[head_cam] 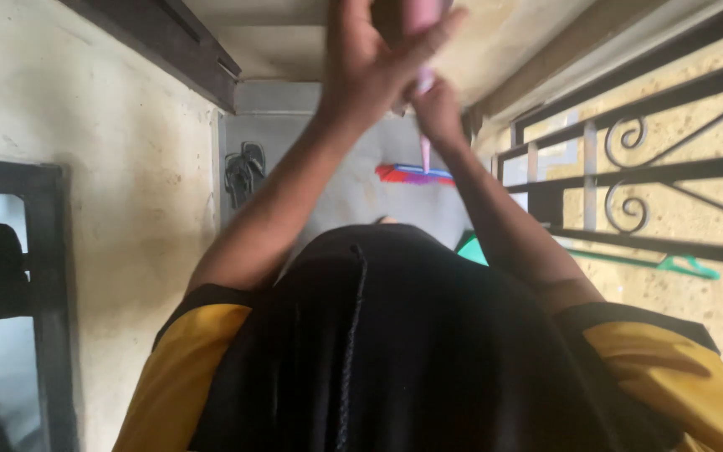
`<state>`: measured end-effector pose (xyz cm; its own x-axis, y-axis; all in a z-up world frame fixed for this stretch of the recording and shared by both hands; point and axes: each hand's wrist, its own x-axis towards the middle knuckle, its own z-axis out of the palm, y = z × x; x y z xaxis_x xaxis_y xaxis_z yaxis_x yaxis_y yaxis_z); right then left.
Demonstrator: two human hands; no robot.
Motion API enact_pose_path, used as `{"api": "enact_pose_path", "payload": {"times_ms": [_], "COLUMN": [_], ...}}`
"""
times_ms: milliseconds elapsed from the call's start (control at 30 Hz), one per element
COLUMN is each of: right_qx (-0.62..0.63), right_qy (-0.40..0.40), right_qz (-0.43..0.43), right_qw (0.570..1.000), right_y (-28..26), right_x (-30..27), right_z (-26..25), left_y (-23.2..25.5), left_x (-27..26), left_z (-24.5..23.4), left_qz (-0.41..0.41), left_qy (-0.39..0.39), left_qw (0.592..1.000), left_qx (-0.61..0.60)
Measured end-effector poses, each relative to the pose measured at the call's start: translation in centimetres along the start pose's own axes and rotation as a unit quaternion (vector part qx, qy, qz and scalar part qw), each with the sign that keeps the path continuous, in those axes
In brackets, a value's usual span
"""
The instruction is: The recorder sweeps debris from a balcony or entryway floor into a dustpan and then organizes footwear.
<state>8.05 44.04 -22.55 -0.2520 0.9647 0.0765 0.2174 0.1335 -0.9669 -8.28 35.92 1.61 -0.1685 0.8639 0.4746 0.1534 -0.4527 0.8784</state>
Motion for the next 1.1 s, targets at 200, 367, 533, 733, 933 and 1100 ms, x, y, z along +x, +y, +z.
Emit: {"api": "enact_pose_path", "payload": {"times_ms": [200,367,533,733,933,1100], "right_qx": [-0.032,-0.085,-0.105,-0.164,-0.129,-0.121], "right_qy": [-0.115,-0.162,-0.189,-0.126,-0.226,-0.249], "right_qz": [0.063,-0.003,-0.176,-0.289,-0.241,-0.192], "right_qw": [0.991,0.983,0.960,0.935,0.935,0.942], "right_y": [-7.1,-13.2,-15.8,-10.1,-2.0,-7.1], "right_x": [-11.3,-14.8,-15.9,-14.1,-18.8,-25.0], "right_z": [7.3,12.2,18.2,25.0,29.6,30.2], "left_y": [6.5,12.7,19.6,15.3,8.9,15.0], "left_x": [-6.5,-11.1,-14.2,-19.6,-25.8,-27.1], "left_z": [-8.2,-17.1,-24.1,-27.2,-28.2,-31.6], "left_qz": [-0.012,0.029,0.074,0.170,0.073,0.037], "left_qy": [0.024,-0.037,-0.191,-0.237,-0.187,-0.202], "left_qw": [0.973,0.965,0.957,0.956,0.979,0.976], "left_qx": [-0.230,-0.258,-0.207,-0.010,0.023,-0.075]}}
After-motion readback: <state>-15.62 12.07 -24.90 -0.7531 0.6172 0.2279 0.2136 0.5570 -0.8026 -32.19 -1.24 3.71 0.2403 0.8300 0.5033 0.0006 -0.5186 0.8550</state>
